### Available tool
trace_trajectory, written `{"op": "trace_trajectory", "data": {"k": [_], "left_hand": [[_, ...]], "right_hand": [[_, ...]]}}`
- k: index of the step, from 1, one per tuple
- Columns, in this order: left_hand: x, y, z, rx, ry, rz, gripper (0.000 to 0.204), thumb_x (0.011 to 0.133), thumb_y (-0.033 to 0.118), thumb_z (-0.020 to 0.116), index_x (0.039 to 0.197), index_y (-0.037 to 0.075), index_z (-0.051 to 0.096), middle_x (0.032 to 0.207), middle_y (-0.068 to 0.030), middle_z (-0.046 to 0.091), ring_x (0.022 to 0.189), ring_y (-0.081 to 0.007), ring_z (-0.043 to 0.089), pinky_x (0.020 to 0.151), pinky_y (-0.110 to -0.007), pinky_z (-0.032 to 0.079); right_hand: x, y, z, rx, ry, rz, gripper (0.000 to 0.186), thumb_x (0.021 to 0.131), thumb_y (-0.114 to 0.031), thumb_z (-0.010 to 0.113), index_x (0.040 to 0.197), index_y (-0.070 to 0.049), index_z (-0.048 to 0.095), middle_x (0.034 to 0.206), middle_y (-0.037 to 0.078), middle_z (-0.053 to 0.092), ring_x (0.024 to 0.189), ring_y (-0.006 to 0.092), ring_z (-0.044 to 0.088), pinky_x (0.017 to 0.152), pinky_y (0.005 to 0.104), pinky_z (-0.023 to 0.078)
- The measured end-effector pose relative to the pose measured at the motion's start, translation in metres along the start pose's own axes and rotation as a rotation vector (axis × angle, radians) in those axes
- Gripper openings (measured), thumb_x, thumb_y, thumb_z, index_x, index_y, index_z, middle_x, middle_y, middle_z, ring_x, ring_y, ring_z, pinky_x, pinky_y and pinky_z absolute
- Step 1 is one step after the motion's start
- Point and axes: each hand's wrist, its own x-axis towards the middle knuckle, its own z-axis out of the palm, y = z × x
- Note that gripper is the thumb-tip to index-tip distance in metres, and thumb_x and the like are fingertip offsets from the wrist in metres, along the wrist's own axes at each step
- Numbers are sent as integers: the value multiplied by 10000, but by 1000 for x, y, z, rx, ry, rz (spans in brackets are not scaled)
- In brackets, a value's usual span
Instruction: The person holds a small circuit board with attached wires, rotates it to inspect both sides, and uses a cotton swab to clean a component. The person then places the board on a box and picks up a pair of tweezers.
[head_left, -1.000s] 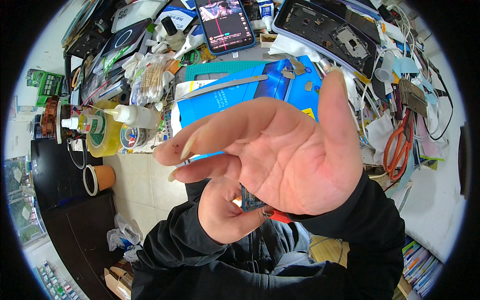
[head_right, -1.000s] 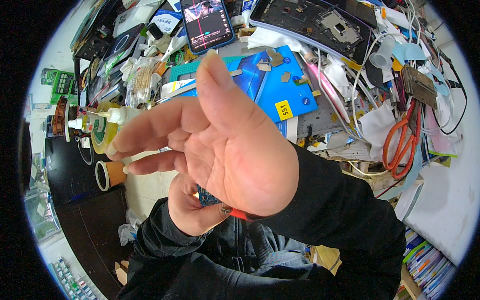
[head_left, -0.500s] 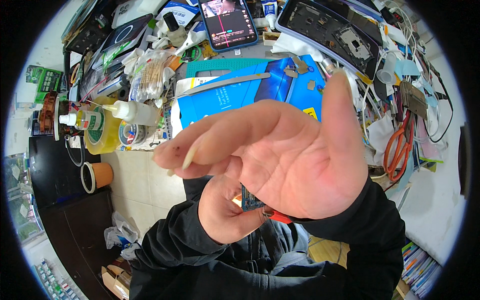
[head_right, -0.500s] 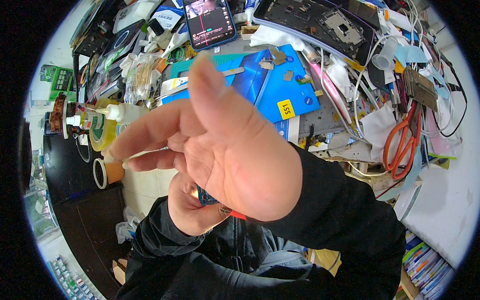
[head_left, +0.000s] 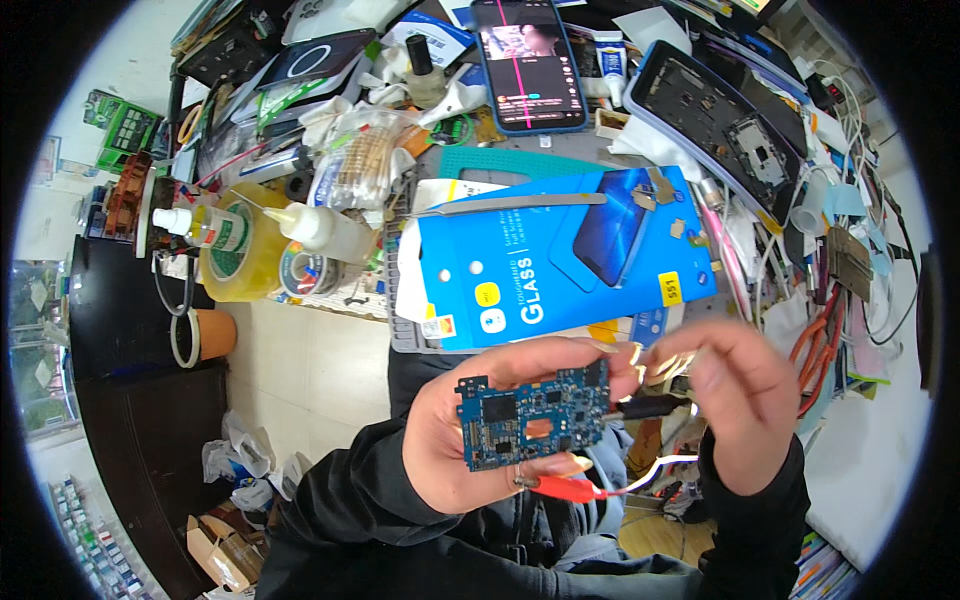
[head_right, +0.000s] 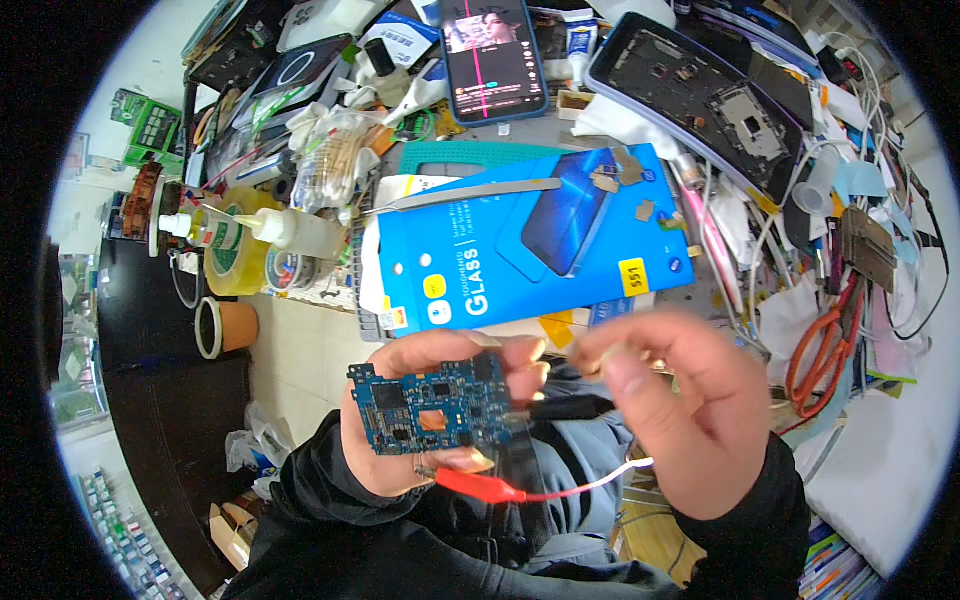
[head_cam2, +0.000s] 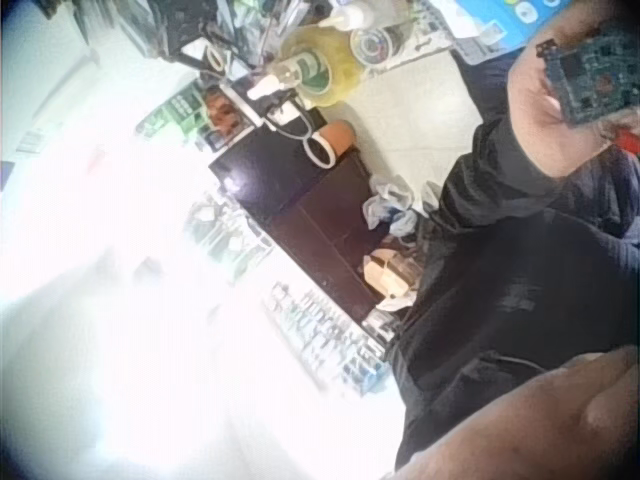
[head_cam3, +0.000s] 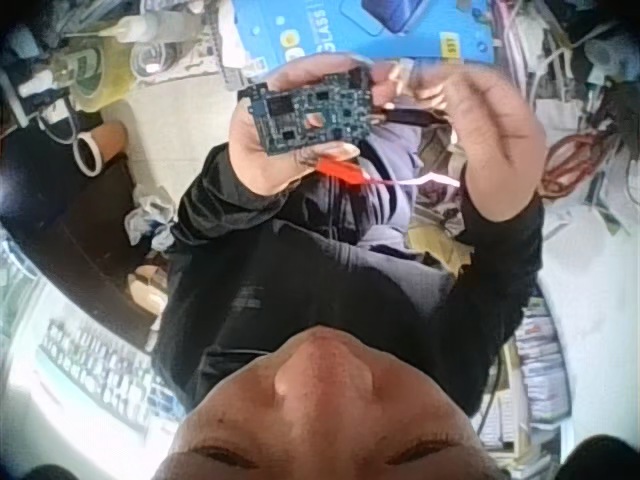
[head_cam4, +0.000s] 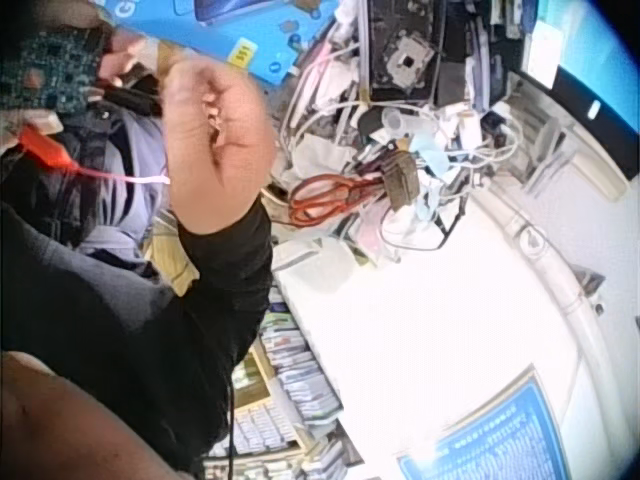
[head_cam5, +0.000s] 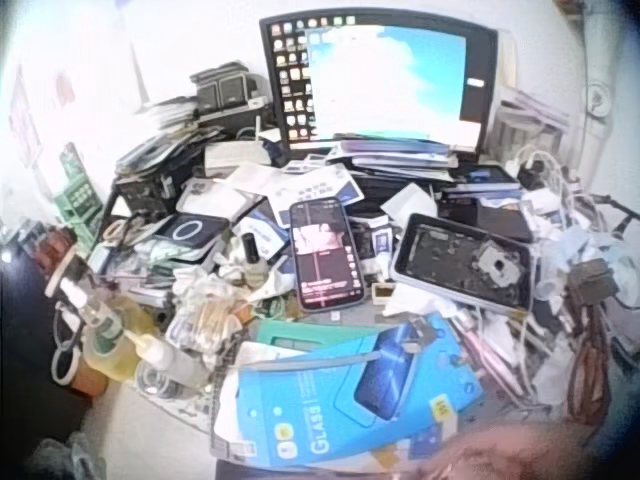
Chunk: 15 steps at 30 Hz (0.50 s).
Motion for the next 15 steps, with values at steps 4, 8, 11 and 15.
{"op": "trace_trajectory", "data": {"k": [4, 8, 11, 15], "left_hand": [[-2, 1, -2, 22, -84, 52, 679, 841, -169, 678, 1455, -42, 416, 1475, -223, 487, 1370, -293, 502, 1152, -437, 396], [-3, 3, -3, -72, -180, 18, 664, 854, -180, 650, 1456, -48, 405, 1521, -240, 428, 1387, -295, 481, 1170, -427, 376], [-1, 8, -2, -46, -296, 57, 648, 872, -172, 626, 1465, -64, 387, 1545, -245, 391, 1399, -302, 466, 1163, -425, 374], [2, 16, 8, 301, -541, 265, 528, 883, -76, 665, 1375, -113, 476, 1381, -307, 526, 1332, -376, 523, 1087, -432, 438]], "right_hand": [[-8, 2, -4, 68, -190, 85, 227, 977, -155, 586, 1016, 57, 656, 966, 155, 695, 907, 205, 665, 826, 332, 504], [-13, -4, 0, -17, -262, -113, 233, 900, -168, 684, 1004, 39, 670, 995, 167, 704, 876, 275, 687, 808, 362, 528], [-16, -15, 6, 58, -159, 10, 331, 899, -268, 665, 953, 58, 686, 1001, 191, 708, 947, 306, 685, 843, 369, 530], [-22, -30, 0, 10, -397, -174, 361, 872, -290, 682, 1022, 39, 697, 1039, 217, 702, 962, 342, 682, 842, 395, 534]]}}
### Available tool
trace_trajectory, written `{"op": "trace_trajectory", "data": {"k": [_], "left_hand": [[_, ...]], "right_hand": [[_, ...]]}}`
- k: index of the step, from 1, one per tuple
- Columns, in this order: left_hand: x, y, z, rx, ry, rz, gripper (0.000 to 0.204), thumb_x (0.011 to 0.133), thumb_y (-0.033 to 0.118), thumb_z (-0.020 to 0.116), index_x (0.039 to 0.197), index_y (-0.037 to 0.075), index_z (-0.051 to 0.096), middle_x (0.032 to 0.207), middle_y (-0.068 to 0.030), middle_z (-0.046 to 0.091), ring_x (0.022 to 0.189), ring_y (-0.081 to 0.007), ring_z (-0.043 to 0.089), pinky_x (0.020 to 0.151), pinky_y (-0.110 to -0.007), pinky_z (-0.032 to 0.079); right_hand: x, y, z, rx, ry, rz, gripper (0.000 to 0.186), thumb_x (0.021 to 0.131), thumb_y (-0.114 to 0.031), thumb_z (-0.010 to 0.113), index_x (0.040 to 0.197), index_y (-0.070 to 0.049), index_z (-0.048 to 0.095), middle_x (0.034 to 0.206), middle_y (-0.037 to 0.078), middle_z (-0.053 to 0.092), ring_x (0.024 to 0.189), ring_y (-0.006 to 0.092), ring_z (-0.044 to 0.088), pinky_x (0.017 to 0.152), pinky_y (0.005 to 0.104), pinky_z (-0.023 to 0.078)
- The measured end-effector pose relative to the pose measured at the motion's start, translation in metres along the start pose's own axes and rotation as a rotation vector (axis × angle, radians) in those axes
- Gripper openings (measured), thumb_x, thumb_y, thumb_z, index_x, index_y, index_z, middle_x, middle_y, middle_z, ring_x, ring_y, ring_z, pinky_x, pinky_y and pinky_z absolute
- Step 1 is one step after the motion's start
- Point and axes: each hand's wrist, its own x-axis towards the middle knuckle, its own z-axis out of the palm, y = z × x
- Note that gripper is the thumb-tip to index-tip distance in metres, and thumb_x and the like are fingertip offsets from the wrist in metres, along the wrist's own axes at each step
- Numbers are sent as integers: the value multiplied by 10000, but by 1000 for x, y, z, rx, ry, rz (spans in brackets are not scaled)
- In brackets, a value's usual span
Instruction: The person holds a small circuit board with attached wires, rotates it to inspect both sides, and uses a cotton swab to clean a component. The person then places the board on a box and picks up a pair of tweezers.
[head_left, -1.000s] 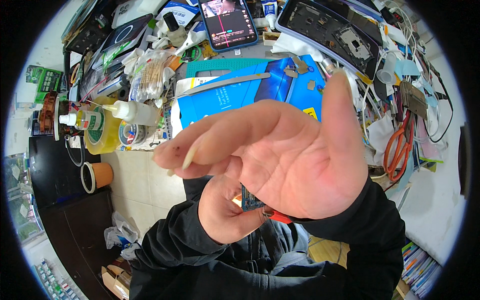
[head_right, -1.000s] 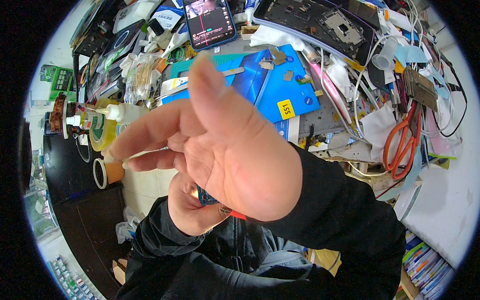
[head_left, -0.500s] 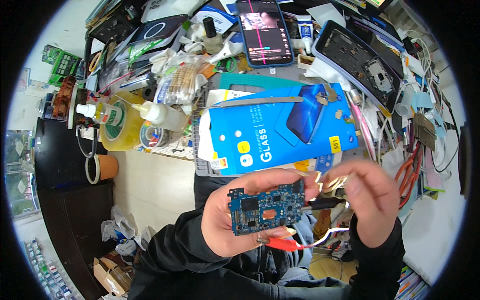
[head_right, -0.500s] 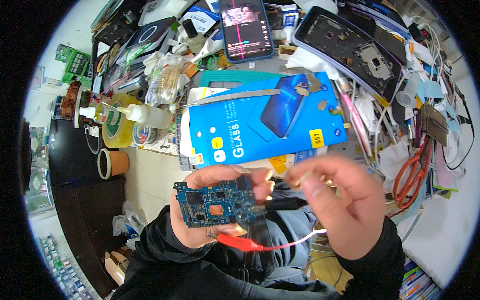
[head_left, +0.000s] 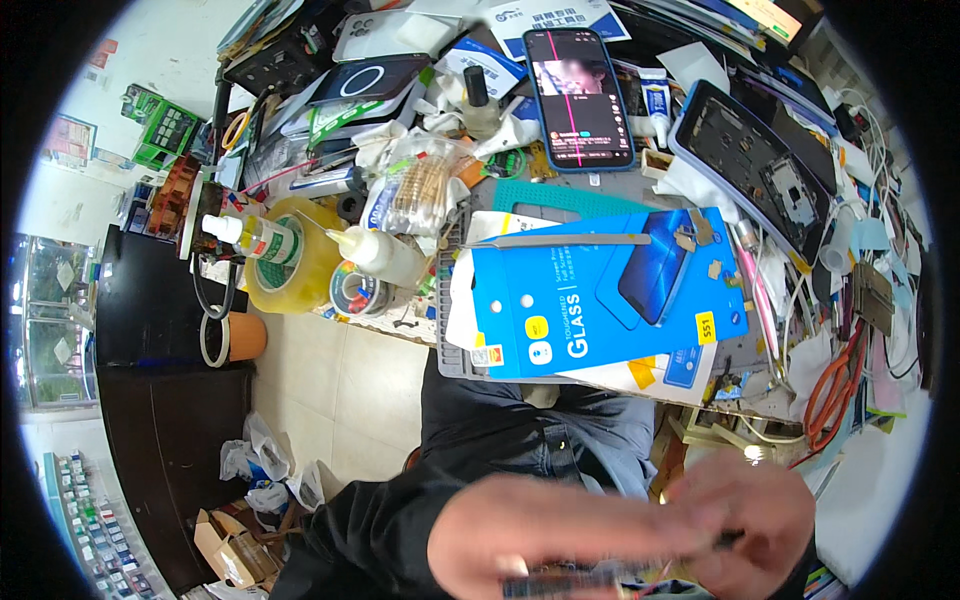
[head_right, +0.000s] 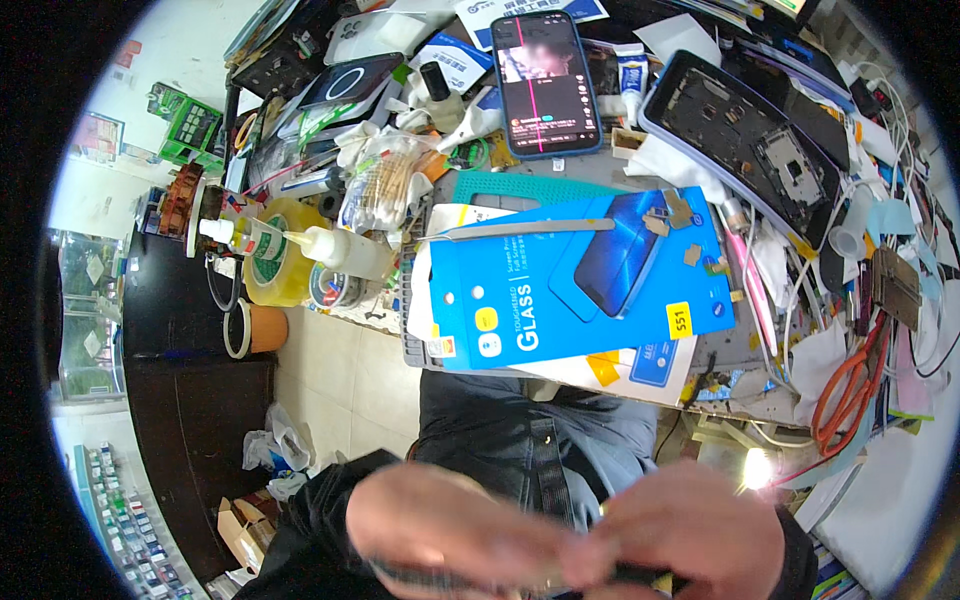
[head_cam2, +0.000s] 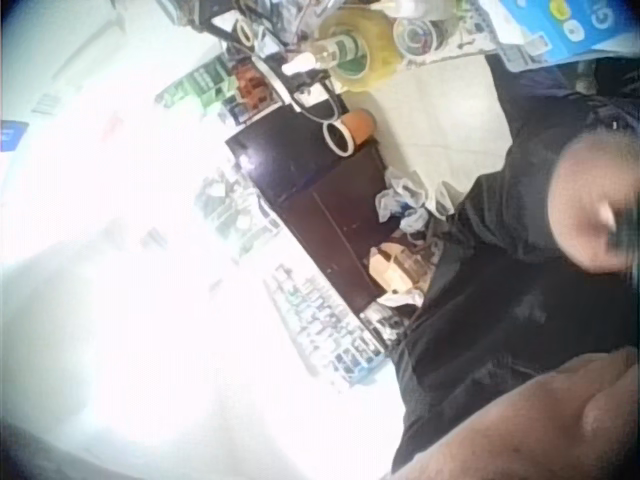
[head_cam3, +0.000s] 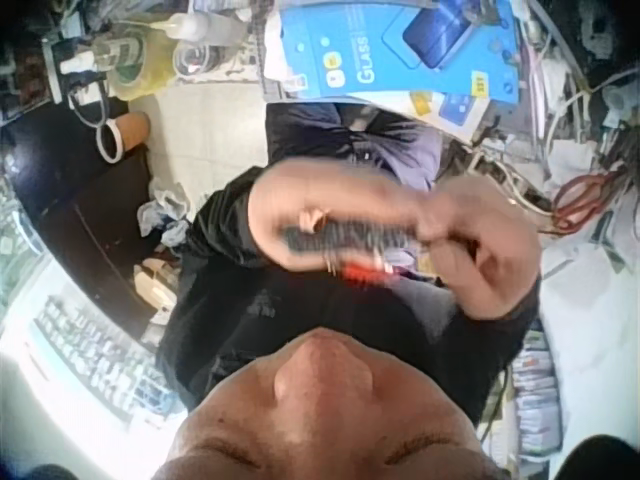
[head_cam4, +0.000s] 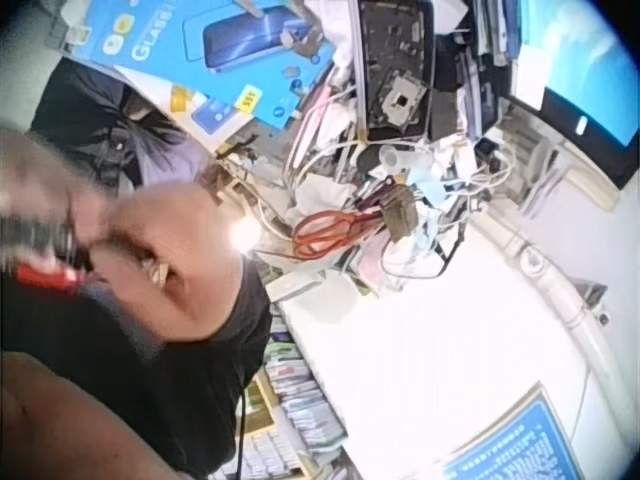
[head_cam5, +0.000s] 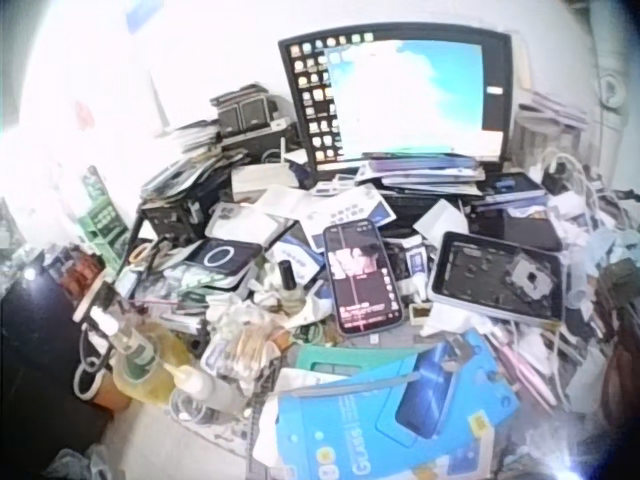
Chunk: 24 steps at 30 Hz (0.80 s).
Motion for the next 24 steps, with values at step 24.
{"op": "trace_trajectory", "data": {"k": [24], "left_hand": [[31, -12, 50, 77, 251, 598, 253, 928, -106, 601, 1122, -269, 584, 1170, -478, 565, 1044, -468, 682, 866, -402, 590]], "right_hand": [[-22, -9, 2, -53, 58, -268, 193, 836, -146, 700, 914, 29, 676, 891, 169, 705, 731, 286, 646, 712, 406, 535]]}}
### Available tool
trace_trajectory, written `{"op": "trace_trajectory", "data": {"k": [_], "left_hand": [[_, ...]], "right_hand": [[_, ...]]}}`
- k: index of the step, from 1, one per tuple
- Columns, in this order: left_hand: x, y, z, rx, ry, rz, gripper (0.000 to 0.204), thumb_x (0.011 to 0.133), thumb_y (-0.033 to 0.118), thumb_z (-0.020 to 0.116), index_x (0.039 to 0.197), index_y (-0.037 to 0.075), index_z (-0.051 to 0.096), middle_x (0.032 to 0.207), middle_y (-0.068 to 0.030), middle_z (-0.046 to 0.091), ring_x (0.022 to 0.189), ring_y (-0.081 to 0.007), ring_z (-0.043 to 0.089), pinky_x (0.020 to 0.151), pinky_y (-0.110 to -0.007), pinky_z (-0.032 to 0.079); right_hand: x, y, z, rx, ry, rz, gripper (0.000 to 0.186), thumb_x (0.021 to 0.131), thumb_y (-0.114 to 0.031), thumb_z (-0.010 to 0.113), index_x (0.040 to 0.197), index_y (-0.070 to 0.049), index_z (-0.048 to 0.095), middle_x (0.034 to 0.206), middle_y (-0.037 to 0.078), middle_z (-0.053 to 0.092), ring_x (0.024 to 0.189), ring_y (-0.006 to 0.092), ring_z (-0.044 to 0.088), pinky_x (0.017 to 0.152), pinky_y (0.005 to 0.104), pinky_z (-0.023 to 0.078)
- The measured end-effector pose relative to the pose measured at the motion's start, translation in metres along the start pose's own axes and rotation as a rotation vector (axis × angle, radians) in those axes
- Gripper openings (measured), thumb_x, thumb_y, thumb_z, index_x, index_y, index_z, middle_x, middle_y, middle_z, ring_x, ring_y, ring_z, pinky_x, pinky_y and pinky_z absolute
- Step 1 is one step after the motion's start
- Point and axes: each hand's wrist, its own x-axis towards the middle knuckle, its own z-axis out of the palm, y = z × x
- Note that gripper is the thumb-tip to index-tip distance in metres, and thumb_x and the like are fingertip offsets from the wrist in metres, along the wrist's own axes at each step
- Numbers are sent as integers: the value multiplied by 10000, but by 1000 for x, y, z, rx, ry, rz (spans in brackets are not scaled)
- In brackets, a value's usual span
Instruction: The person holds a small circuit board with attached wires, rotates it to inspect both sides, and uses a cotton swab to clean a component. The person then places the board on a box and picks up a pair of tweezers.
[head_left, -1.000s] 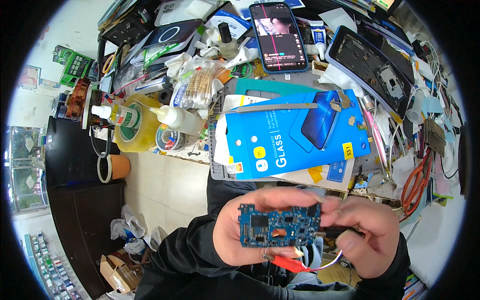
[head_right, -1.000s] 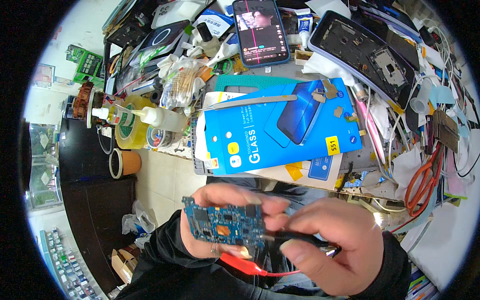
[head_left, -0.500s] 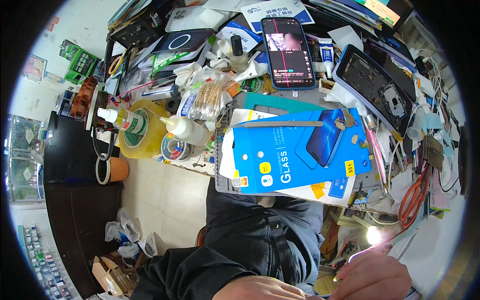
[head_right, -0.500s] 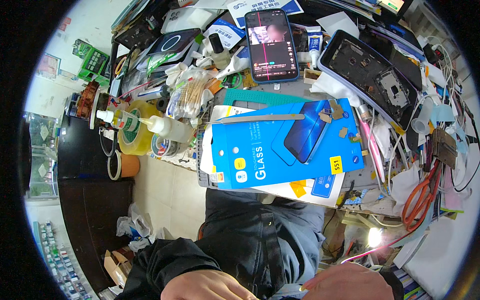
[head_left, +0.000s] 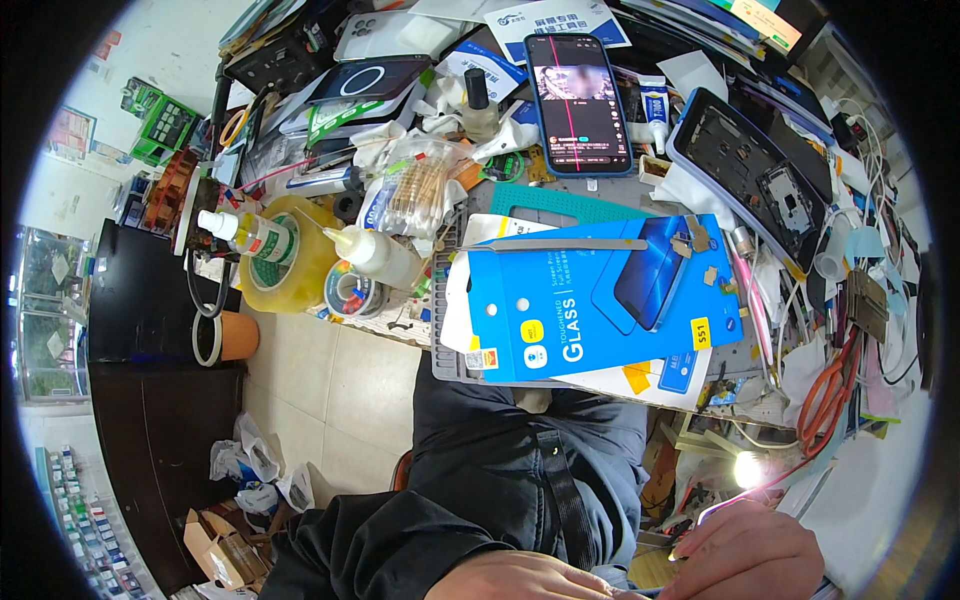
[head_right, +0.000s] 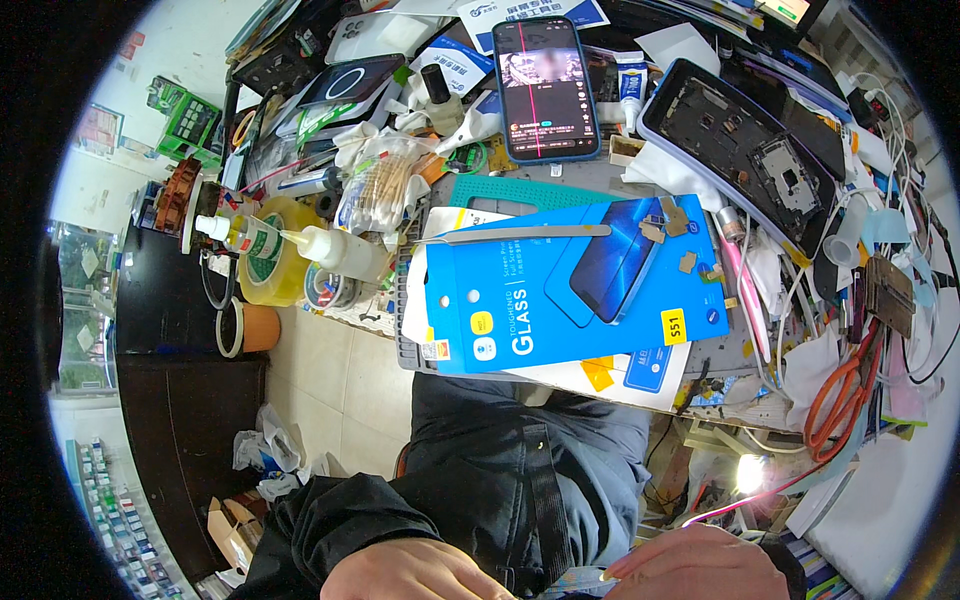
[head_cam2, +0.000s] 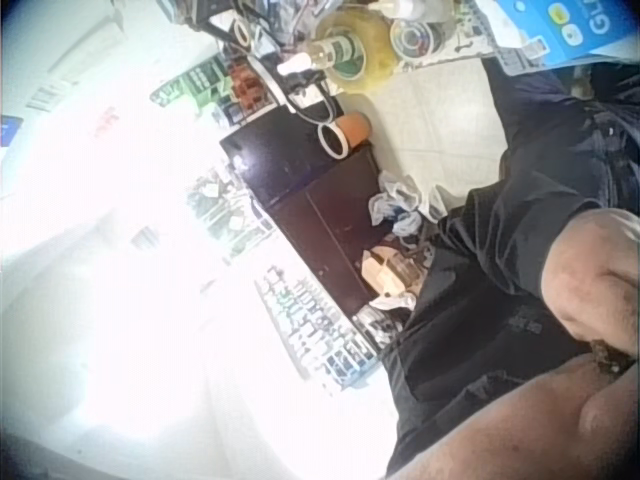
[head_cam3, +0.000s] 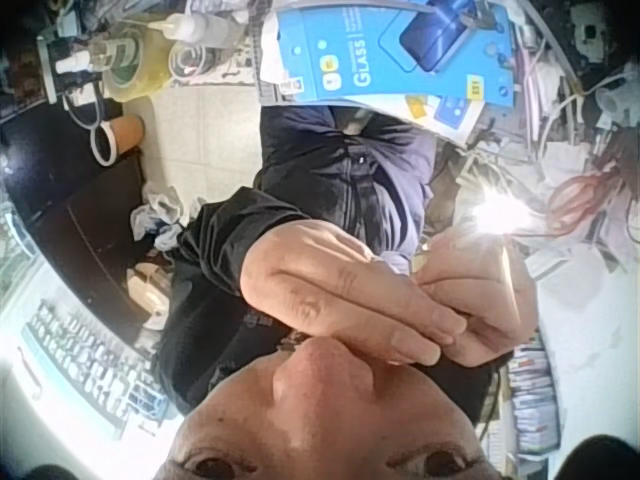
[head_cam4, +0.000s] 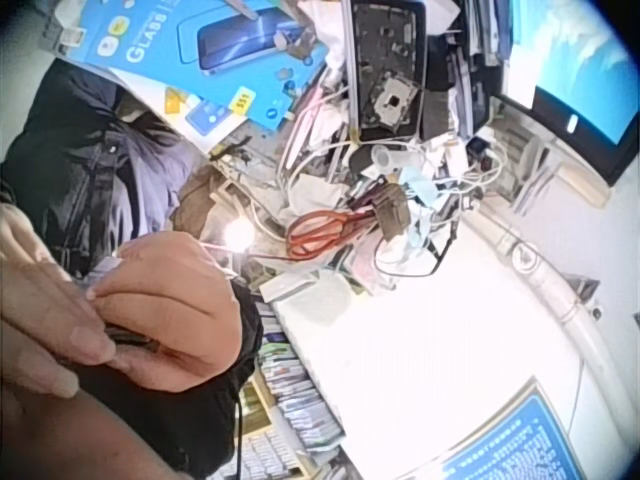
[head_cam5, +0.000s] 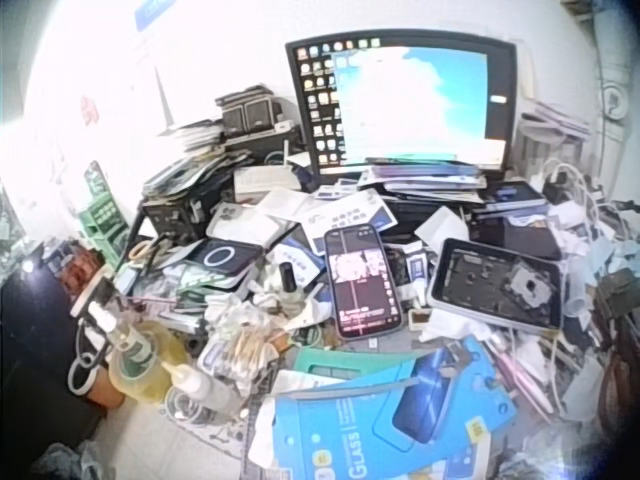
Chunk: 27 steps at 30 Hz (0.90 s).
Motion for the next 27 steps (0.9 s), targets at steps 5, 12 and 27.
{"op": "trace_trajectory", "data": {"k": [5, 12, 27], "left_hand": [[3, 3, -16, 29, -161, -73, 247, 948, -92, 585, 1115, -273, 584, 1140, -479, 577, 1024, -461, 692, 854, -386, 594], [-1, -1, -6, 174, -52, 18, 240, 939, -71, 614, 1104, -247, 610, 1086, -429, 632, 958, -412, 725, 799, -354, 614], [1, 8, 2, 273, 34, -92, 241, 940, -39, 634, 1092, -225, 630, 1065, -395, 659, 950, -382, 734, 805, -356, 618]], "right_hand": [[1, 1, 0, -28, 12, 28, 234, 867, -183, 686, 938, 40, 679, 890, 173, 705, 734, 289, 648, 727, 409, 537], [4, 5, -5, -23, -34, 16, 298, 872, -240, 704, 947, 48, 691, 882, 176, 708, 736, 279, 659, 737, 408, 543], [6, 7, -6, 33, -20, 14, 260, 879, -195, 695, 930, 59, 681, 869, 175, 700, 705, 269, 650, 671, 394, 524]]}}
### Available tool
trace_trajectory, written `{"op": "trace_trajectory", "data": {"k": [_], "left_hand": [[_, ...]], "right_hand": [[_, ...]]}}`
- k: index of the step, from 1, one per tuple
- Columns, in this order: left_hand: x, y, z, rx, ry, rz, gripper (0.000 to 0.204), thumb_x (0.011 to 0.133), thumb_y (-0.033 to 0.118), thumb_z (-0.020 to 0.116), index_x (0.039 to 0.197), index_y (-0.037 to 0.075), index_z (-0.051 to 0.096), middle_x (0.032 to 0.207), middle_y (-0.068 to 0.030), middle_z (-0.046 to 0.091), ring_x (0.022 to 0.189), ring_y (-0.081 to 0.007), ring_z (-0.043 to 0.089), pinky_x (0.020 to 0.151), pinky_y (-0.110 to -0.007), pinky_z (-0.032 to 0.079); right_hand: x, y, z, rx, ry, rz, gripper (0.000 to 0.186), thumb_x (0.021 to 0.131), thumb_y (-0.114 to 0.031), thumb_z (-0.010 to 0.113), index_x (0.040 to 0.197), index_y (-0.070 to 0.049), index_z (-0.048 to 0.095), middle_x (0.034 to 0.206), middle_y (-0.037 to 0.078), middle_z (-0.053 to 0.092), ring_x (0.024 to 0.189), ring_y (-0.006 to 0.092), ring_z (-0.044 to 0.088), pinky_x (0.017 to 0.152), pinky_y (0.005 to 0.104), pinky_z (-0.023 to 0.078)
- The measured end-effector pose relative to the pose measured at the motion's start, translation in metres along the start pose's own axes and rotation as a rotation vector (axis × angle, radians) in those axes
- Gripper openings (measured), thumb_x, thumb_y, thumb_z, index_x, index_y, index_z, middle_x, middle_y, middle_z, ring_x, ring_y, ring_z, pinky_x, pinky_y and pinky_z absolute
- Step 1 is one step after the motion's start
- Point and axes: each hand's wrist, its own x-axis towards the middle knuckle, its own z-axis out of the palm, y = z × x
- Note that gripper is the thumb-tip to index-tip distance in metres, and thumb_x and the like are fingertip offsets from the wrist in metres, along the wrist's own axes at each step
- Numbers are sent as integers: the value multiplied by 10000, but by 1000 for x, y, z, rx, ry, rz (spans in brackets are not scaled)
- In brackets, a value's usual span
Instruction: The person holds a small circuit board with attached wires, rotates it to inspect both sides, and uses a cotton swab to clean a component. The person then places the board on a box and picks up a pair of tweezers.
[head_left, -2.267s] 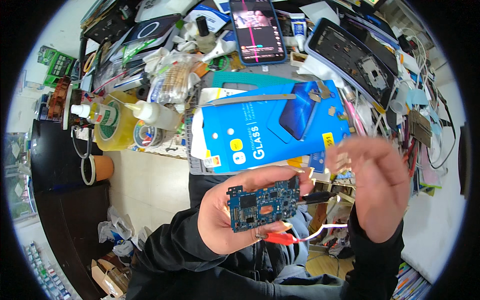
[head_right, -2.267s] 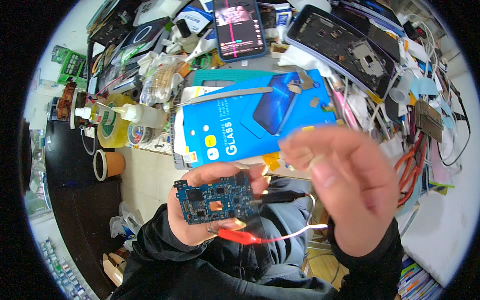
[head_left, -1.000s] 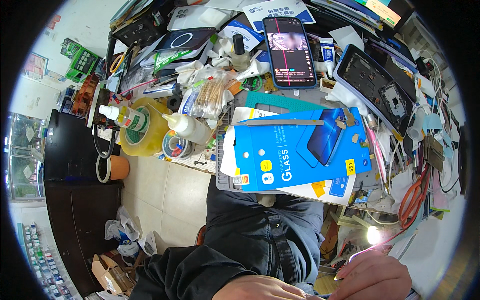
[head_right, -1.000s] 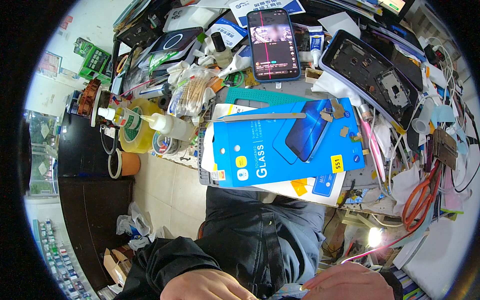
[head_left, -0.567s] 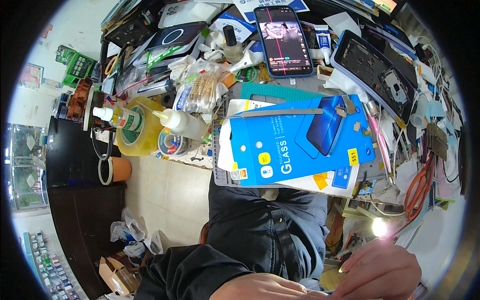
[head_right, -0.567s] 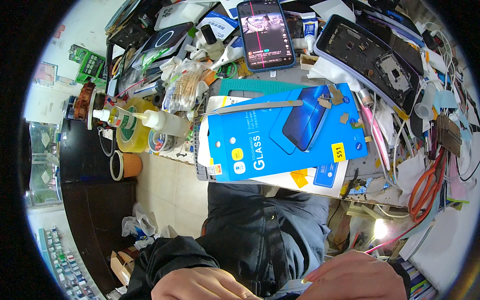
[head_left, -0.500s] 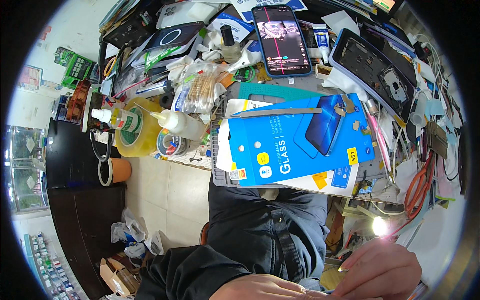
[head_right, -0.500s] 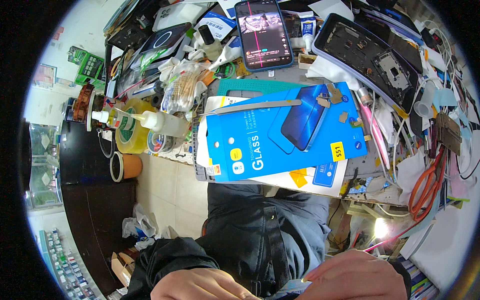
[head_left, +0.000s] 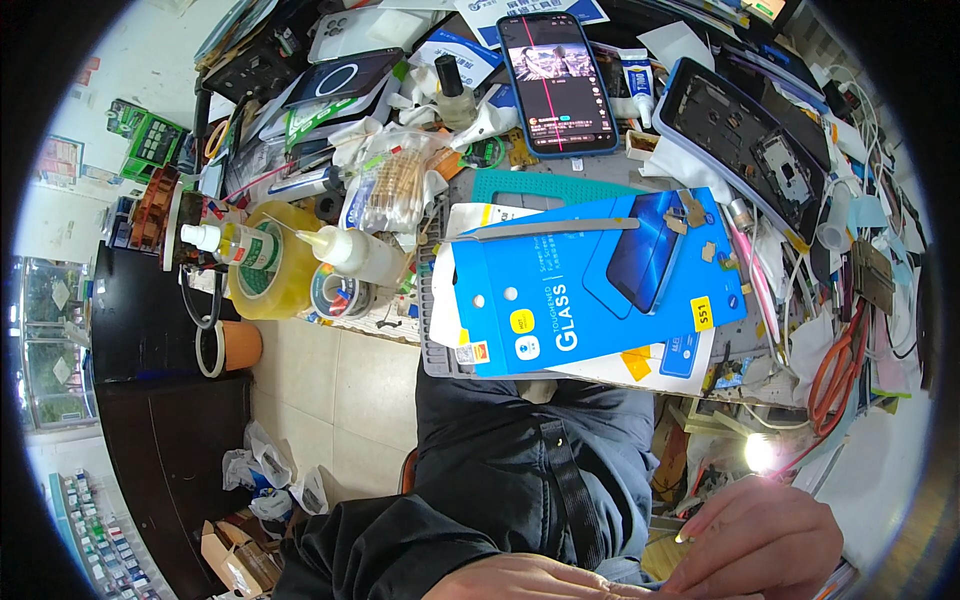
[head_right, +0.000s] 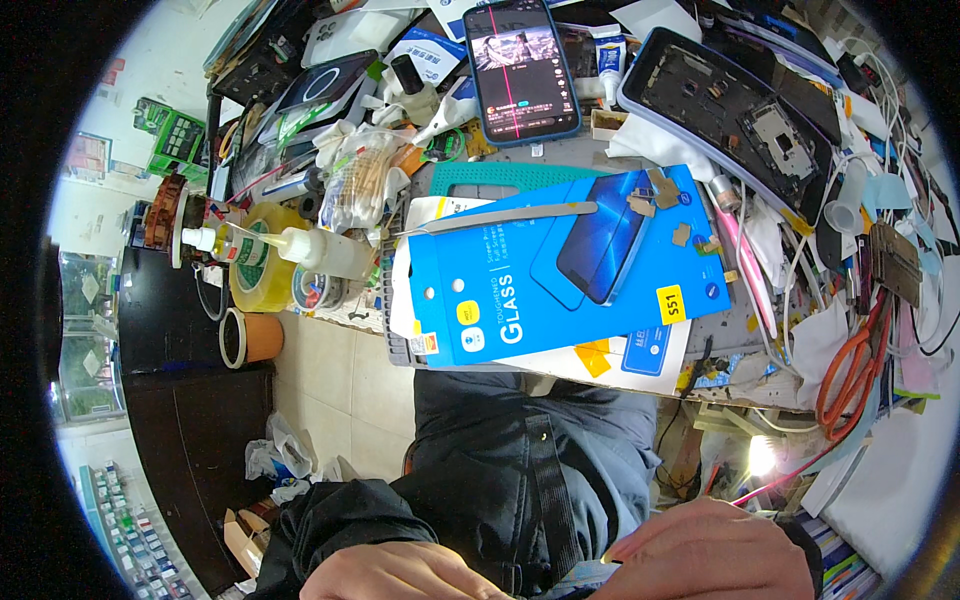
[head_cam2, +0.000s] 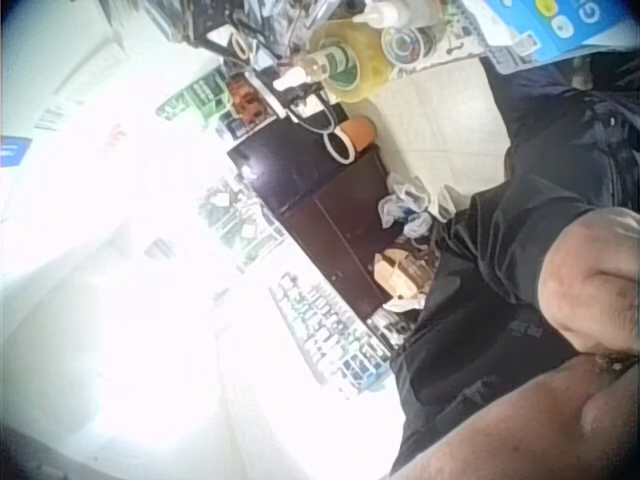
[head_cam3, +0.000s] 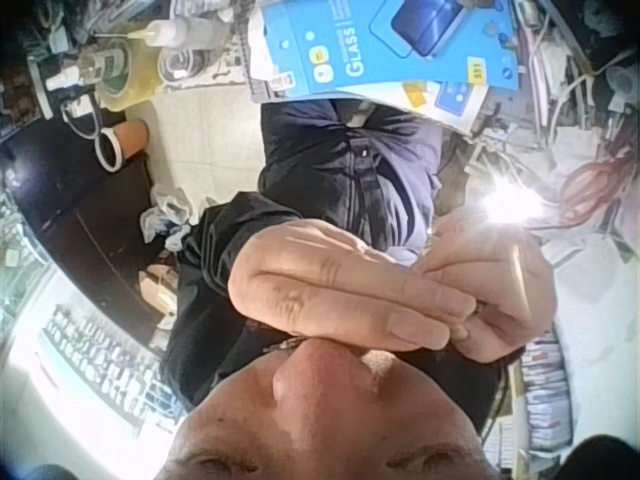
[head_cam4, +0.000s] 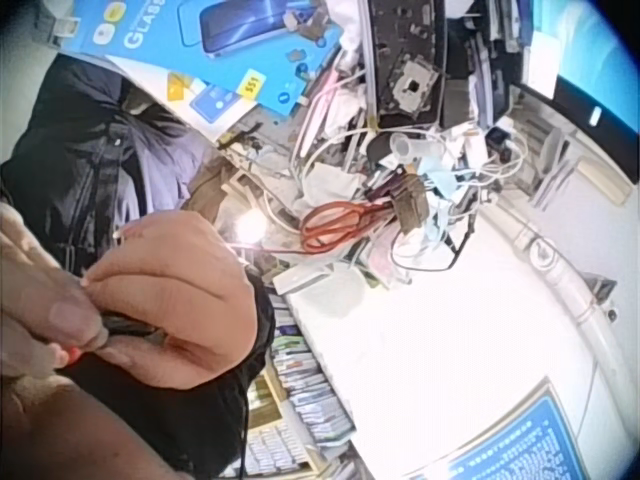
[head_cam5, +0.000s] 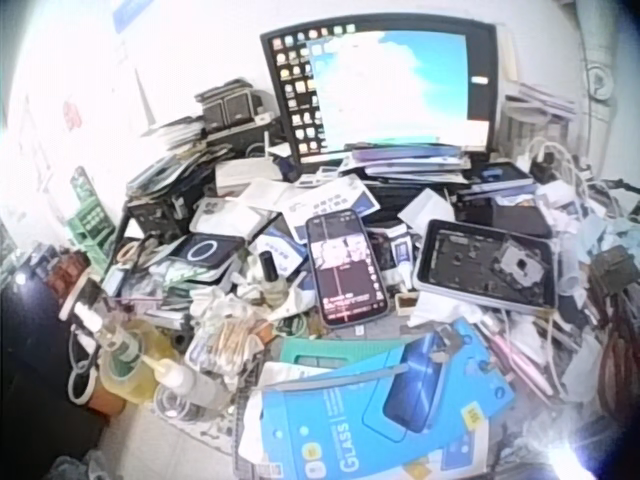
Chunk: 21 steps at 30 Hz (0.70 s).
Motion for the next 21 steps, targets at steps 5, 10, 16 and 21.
{"op": "trace_trajectory", "data": {"k": [5, 10, 16, 21], "left_hand": [[-3, -7, 3, 13, 22, 83, 245, 932, -40, 646, 1092, -225, 628, 1064, -394, 659, 958, -387, 732, 809, -361, 618], [-2, 1, 0, -37, 6, 4, 254, 923, -53, 652, 1102, -229, 618, 1085, -406, 647, 985, -403, 724, 818, -368, 614], [-1, -14, -6, -218, -47, 73, 259, 909, -71, 660, 1106, -232, 610, 1084, -430, 631, 987, -429, 716, 818, -376, 612], [9, 2, -14, -293, -143, -116, 270, 897, -95, 653, 1127, -225, 598, 1072, -430, 631, 984, -445, 711, 817, -409, 612]], "right_hand": [[0, 0, 1, 3, 8, 0, 278, 886, -216, 693, 932, 58, 681, 867, 174, 699, 700, 266, 648, 667, 394, 524], [-1, -1, 2, -24, 7, -3, 296, 906, -241, 678, 933, 54, 683, 875, 177, 699, 699, 268, 644, 675, 399, 524], [-1, 0, 4, 1, 19, -14, 278, 896, -230, 689, 931, 46, 687, 888, 173, 704, 718, 270, 643, 691, 404, 523], [-2, -1, 5, -79, 43, -61, 255, 855, -208, 709, 931, 35, 691, 900, 160, 710, 763, 275, 644, 714, 408, 520]]}}
